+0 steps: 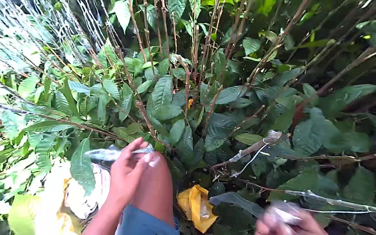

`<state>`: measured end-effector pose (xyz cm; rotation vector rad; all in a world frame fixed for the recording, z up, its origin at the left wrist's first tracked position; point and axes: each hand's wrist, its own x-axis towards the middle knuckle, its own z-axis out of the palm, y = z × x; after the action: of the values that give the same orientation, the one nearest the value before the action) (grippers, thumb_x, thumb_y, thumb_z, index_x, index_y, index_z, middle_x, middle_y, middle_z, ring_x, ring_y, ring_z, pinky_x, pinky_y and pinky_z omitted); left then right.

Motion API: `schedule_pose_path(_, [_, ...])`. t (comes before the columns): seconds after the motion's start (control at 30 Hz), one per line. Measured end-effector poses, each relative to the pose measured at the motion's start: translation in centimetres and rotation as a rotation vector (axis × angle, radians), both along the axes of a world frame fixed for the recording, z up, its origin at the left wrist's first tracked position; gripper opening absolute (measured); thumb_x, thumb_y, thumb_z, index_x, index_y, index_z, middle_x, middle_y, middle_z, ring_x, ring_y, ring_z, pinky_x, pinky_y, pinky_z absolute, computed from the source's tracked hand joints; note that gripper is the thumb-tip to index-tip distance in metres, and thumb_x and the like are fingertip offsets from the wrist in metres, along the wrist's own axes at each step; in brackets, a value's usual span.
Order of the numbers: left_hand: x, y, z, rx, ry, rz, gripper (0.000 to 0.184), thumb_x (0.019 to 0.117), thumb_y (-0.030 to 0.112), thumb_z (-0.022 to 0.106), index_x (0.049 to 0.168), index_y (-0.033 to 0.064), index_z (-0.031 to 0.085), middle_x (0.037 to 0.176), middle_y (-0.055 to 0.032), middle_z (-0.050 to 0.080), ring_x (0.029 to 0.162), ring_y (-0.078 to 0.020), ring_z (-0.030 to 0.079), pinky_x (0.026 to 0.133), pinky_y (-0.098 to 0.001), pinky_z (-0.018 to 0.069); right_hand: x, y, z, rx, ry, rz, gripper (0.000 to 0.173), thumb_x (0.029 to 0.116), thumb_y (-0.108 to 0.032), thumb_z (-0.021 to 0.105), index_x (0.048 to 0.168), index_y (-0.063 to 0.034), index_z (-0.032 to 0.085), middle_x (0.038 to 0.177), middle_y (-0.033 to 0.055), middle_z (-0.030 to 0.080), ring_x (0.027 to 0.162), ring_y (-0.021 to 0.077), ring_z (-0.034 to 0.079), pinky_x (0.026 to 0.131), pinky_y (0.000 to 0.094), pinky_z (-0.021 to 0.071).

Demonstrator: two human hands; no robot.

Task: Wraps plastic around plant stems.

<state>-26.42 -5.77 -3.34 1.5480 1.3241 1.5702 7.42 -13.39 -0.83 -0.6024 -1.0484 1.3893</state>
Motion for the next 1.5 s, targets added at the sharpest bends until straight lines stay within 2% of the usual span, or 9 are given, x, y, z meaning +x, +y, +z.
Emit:
schedule_pose_path(0.2, [5.0,5.3,-0.5,0.082,-0.124,-0.048,0.019,0.1022,0.011,0.06,0.113,-0.0034,0.066,0.099,-0.0064,0.074,0.075,-0.0131,0.073,0.069,-0.0288,0.0642,-9.0,10.5,5.3,0.056,-0.539,-0.01,0.016,0.1008,-0.006,0.059,0.112,0.002,0.067,0.097,0.0067,0.073,0.081,0.0153,0.074,0.075,0.0316,0.0652])
schedule_pose_path(0.43, [5.8,8.3,-1.7,-0.051,-0.548,-0.568,0.033,0.1021,0.011,0.046,0.132,-0.0026,0.05,0.101,-0.0077,0.074,0.075,-0.0169,0.073,0.068,-0.0329,0.0632,-10.4,19.1,8.5,0.244,-1.328,0.234,0.023,0.1021,-0.01,0.059,0.119,-0.0015,0.07,0.107,0.0099,0.073,0.092,0.0133,0.07,0.088,0.0328,0.0576])
schedule_pose_path(0.53, [5.6,9.6,-1.3,-0.17,-0.683,-0.648,0.023,0.1092,0.021,0.04,0.122,0.0039,0.05,0.089,-0.0052,0.073,0.064,-0.0147,0.071,0.06,-0.0298,0.0625,-10.4,19.7,9.5,0.446,-1.435,0.387,0.019,0.0999,-0.007,0.061,0.112,-0.0031,0.075,0.111,0.0114,0.073,0.103,0.0168,0.069,0.097,0.0376,0.0537])
schedule_pose_path(0.67, [5.2,10.5,-1.1,-0.099,-0.66,-0.636,0.017,0.0915,0.004,0.07,0.1,0.0074,0.056,0.078,-0.0013,0.072,0.058,-0.0141,0.069,0.056,-0.0305,0.0616,-10.9,20.0,10.3,0.493,-1.489,0.413,0.018,0.0973,-0.005,0.063,0.109,-0.0037,0.077,0.11,0.0118,0.074,0.104,0.0168,0.069,0.098,0.0377,0.0529])
schedule_pose_path(0.9, [4.6,10.2,-0.1,0.116,-0.166,-0.241,0.02,0.1007,0.015,0.061,0.11,0.0018,0.073,0.095,-0.0026,0.073,0.069,-0.0042,0.067,0.064,-0.0212,0.059,-12.5,19.3,10.8,0.117,-1.601,0.269,0.022,0.104,-0.019,0.06,0.114,-0.0018,0.069,0.095,0.007,0.071,0.08,0.0132,0.07,0.079,0.0333,0.0594])
schedule_pose_path(1.07, [3.9,10.8,1.2,-0.082,-0.292,-0.319,0.017,0.0991,0.013,0.064,0.11,0.0012,0.071,0.093,-0.0026,0.073,0.072,-0.007,0.069,0.068,-0.0247,0.0603,-15.1,9.5,11.0,0.814,-1.729,0.357,0.024,0.0976,-0.005,0.062,0.12,-0.004,0.072,0.09,0.0177,0.073,0.076,0.0342,0.074,0.067,0.0505,0.0612])
schedule_pose_path(1.23, [6.4,7.5,-1.2,0.081,-0.016,-0.485,0.023,0.0941,0.011,0.07,0.113,-0.0006,0.073,0.109,-0.0097,0.074,0.095,-0.0139,0.073,0.087,-0.0334,0.0609,-16.3,19.0,18.1,0.396,-1.928,0.559,0.029,0.1066,-0.01,0.052,0.133,-0.0022,0.061,0.115,0.0171,0.069,0.094,0.0244,0.07,0.084,0.0439,0.0575])
schedule_pose_path(1.33, [2.3,8.1,-1.1,-0.031,-0.136,-0.398,0.016,0.0925,0.008,0.07,0.107,0.003,0.074,0.103,-0.0051,0.075,0.086,-0.0143,0.075,0.081,-0.0333,0.065,-13.1,21.3,15.6,0.352,-2.328,0.47,0.033,0.1047,-0.01,0.051,0.136,-0.0102,0.06,0.116,0.026,0.067,0.11,0.0484,0.064,0.086,0.0698,0.0504])
schedule_pose_path(1.5, [0.4,10.2,0.5,-0.165,-0.425,-0.329,0.012,0.0915,-0.003,0.069,0.104,-0.003,0.07,0.089,-0.0095,0.076,0.077,-0.0186,0.076,0.074,-0.0332,0.0658,-12.5,18.5,12.1,0.354,-2.153,0.407,0.022,0.1032,-0.015,0.058,0.119,-0.0038,0.069,0.106,0.0217,0.071,0.104,0.0432,0.068,0.091,0.065,0.0511])
